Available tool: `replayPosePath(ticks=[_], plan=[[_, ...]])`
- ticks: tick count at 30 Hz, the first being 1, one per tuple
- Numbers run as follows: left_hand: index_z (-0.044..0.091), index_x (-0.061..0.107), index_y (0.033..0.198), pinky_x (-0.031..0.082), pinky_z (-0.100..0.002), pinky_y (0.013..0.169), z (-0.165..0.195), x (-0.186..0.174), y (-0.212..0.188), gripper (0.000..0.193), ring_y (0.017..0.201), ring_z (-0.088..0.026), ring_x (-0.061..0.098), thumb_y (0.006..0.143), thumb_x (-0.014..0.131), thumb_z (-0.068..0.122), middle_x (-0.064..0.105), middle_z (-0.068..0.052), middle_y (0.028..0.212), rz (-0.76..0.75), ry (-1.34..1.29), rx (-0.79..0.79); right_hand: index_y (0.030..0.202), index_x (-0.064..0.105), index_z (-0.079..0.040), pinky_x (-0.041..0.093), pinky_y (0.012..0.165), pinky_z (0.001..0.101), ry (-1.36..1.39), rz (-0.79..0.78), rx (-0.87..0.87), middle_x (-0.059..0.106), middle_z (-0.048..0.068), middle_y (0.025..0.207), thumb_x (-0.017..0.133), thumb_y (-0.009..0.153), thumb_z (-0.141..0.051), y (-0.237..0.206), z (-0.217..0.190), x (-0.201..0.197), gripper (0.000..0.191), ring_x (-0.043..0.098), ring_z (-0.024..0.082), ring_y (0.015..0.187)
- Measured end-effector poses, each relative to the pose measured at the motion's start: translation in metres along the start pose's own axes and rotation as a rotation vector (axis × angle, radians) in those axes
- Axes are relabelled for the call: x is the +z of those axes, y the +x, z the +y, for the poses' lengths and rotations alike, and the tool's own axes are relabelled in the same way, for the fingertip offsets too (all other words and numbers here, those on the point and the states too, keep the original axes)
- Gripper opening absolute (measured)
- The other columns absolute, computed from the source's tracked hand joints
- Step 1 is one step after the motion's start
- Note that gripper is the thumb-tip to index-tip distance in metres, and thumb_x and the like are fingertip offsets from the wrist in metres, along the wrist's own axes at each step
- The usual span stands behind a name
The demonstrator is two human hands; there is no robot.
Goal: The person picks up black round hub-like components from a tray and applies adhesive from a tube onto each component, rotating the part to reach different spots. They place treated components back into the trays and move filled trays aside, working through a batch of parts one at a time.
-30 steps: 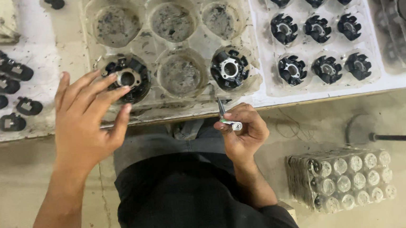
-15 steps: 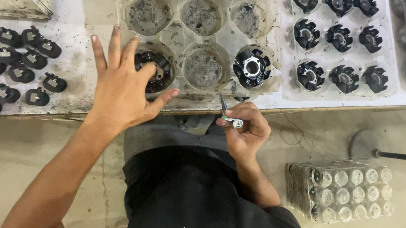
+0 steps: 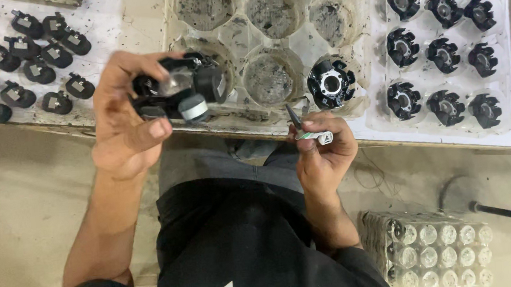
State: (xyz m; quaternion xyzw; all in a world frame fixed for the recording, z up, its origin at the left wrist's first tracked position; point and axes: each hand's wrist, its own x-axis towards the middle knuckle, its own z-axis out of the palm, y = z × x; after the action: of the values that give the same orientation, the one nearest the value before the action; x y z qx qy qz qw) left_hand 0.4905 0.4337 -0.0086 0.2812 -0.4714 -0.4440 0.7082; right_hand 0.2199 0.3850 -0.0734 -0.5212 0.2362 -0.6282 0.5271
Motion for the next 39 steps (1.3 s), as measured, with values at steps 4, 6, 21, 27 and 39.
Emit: replayPosePath(ticks=[4,6,21,27,39], plan=[[0.01,0.052,0.141,0.042,-0.049,0.123,-0.013,0.016,0.004,0.065,0.134,-0.036,0.056,0.08,0.077,0.014,0.059,-0.015,0.141,0.071,-0.543,0.045,0.106,0.06,-0.001,0.057,0.074,0.029,0.011,-0.106,-0.017,0.061,0.01,0.097,0.075,0.099,-0.002,-0.001,-0.012,0.018,0.018,0.061,0.017,0.084],[0.004,0.052,0.14,0.041,-0.051,0.121,-0.014,0.024,0.01,0.068,0.131,-0.037,0.056,0.078,0.073,0.02,0.06,-0.018,0.144,0.124,-0.789,-0.06,0.106,0.059,-0.001,0.056,0.075,0.029,0.009,-0.151,-0.03,0.061,0.009,0.094,0.075,0.099,-0.001,-0.001,-0.017,0.031,0.017,0.061,0.016,0.084],[-0.007,0.059,0.129,0.05,-0.034,0.11,-0.013,0.066,0.012,0.037,0.118,-0.022,0.063,0.112,0.061,0.025,0.067,-0.02,0.13,-0.175,-0.142,0.23,0.103,0.059,-0.001,0.053,0.073,0.025,-0.138,-0.284,-0.109,0.062,0.009,0.097,0.074,0.099,-0.003,-0.002,-0.054,0.056,0.015,0.062,0.015,0.081],[-0.007,0.06,0.129,0.049,-0.031,0.11,-0.01,0.065,0.014,0.03,0.123,-0.019,0.062,0.109,0.058,0.016,0.067,-0.019,0.13,-0.24,-0.019,0.231,0.099,0.06,0.001,0.049,0.072,0.0237,-0.151,-0.311,-0.009,0.063,0.01,0.094,0.074,0.097,-0.002,0.005,-0.056,0.051,0.015,0.059,0.013,0.079],[-0.005,0.063,0.125,0.053,-0.034,0.109,-0.028,0.063,0.019,0.028,0.121,-0.021,0.069,0.11,0.056,0.017,0.071,-0.019,0.125,-0.188,-0.093,0.199,0.091,0.06,-0.002,0.046,0.073,0.0238,-0.207,-0.317,-0.014,0.061,0.006,0.089,0.078,0.085,0.006,0.007,-0.051,0.044,0.021,0.058,0.014,0.078]])
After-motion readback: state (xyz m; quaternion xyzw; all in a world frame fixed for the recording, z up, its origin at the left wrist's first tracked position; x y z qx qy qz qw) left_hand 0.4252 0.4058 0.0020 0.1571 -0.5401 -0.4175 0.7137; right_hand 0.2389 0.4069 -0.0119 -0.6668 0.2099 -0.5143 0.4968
